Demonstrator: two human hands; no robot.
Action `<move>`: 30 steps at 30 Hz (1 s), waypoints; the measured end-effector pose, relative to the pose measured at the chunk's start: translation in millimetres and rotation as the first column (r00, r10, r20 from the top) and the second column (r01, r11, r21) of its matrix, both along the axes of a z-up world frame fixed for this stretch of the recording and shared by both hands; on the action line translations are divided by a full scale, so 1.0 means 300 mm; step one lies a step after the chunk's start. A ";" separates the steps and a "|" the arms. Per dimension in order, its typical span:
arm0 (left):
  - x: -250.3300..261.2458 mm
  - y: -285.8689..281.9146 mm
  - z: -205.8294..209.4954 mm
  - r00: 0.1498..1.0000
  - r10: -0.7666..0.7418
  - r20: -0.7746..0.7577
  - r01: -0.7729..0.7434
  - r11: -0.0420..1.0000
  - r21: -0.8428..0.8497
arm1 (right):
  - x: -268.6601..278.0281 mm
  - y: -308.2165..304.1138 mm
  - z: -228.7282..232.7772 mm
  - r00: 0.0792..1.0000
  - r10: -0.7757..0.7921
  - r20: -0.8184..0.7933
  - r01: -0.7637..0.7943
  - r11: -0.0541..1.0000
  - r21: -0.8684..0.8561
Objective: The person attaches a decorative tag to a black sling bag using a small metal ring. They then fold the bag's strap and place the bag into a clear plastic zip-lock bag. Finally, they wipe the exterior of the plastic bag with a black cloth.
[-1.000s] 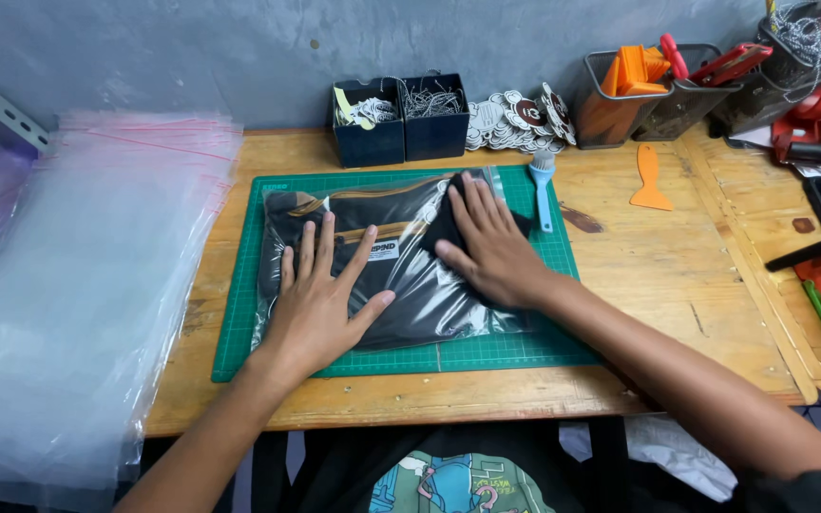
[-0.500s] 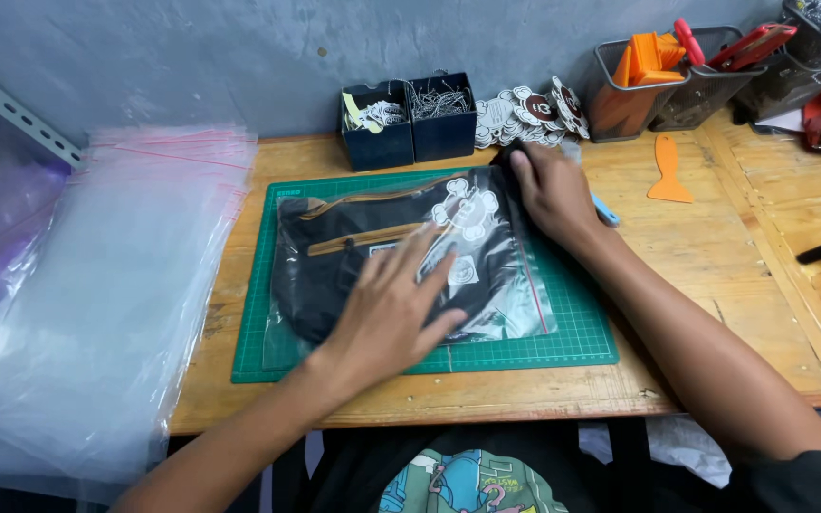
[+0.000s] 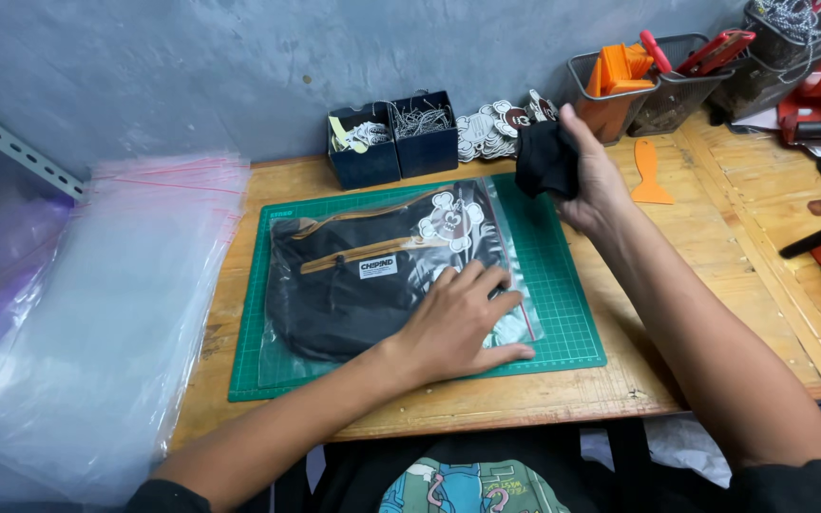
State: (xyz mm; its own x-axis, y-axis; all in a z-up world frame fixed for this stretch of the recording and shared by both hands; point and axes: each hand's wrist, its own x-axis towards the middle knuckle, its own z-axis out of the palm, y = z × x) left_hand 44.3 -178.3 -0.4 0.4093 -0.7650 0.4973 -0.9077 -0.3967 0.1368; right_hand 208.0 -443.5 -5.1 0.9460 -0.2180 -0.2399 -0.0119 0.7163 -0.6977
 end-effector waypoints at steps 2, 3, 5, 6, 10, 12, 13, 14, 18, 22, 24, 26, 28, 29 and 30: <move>0.002 0.001 -0.026 1.000 0.003 -0.012 -0.003 1.000 -0.014 | 0.054 -0.031 -0.078 0.995 -0.084 -0.055 0.084 0.996 -0.018; 0.007 0.003 -0.035 1.000 0.013 -0.021 -0.014 0.999 -0.031 | 0.088 -0.042 -0.111 0.981 -0.162 -0.105 0.159 0.986 -0.042; 0.020 0.002 -0.049 0.999 0.035 0.031 -0.034 0.999 -0.022 | 0.084 -0.030 -0.110 0.974 -0.192 -0.119 0.186 0.981 -0.059; 0.027 0.001 -0.056 0.995 0.056 0.079 -0.055 0.998 -0.015 | 0.082 -0.023 -0.110 0.966 -0.222 -0.136 0.213 0.974 -0.078; 0.031 0.005 -0.036 0.999 0.009 0.038 -0.009 1.000 0.016 | 0.025 0.003 -0.025 0.972 -0.187 -0.139 0.189 0.982 -0.003; 0.023 0.017 -0.026 0.999 -0.039 0.006 0.039 0.999 0.025 | -0.001 0.015 0.009 0.978 -0.121 -0.171 0.134 0.989 0.064; 0.028 0.026 -0.015 0.999 -0.040 0.006 0.040 0.999 0.026 | -0.002 0.016 0.013 0.978 -0.121 -0.171 0.134 0.989 0.065; 0.032 0.034 -0.005 0.997 -0.082 0.011 0.081 0.995 0.061 | -0.003 0.016 0.016 0.979 -0.115 -0.167 0.129 0.989 0.078; 0.074 0.085 -0.004 0.978 -0.171 0.118 0.153 0.976 0.153 | -0.003 0.010 0.017 0.985 -0.072 -0.159 0.088 0.991 0.096; 0.093 0.061 -0.076 0.975 -0.060 0.215 0.038 0.994 0.103 | 0.014 0.008 -0.004 0.986 -0.059 -0.159 0.070 0.995 0.066; 0.103 0.030 -0.037 0.988 0.079 -0.136 -0.094 0.990 -0.104 | -0.002 0.006 0.021 0.986 -0.022 -0.167 0.026 0.999 0.023; 0.090 0.028 0.142 0.959 0.106 -0.264 -0.165 0.963 -0.215 | -0.001 -0.008 0.025 0.988 -0.035 -0.152 0.036 0.999 0.002; 0.106 0.017 0.277 0.913 0.118 -0.391 -0.253 0.915 -0.314 | -0.005 -0.010 0.026 0.990 -0.041 -0.137 0.038 0.999 -0.022; 0.128 0.008 0.322 0.909 0.081 -0.408 -0.283 0.840 -0.463 | -0.012 -0.004 0.022 0.996 -0.021 -0.087 0.018 0.999 -0.039; 0.150 0.000 0.366 0.908 0.041 -0.418 -0.308 0.740 -0.598 | -0.019 0.003 0.018 0.999 0.000 -0.036 -0.002 0.998 -0.055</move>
State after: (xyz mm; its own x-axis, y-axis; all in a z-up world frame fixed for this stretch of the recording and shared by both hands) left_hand 89.4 -178.3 109.4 0.7491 -0.2156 0.6264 -0.6625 -0.2388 0.7100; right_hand 202.3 -442.7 0.3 0.9371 -0.2309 -0.2616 -0.0386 0.6765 -0.7354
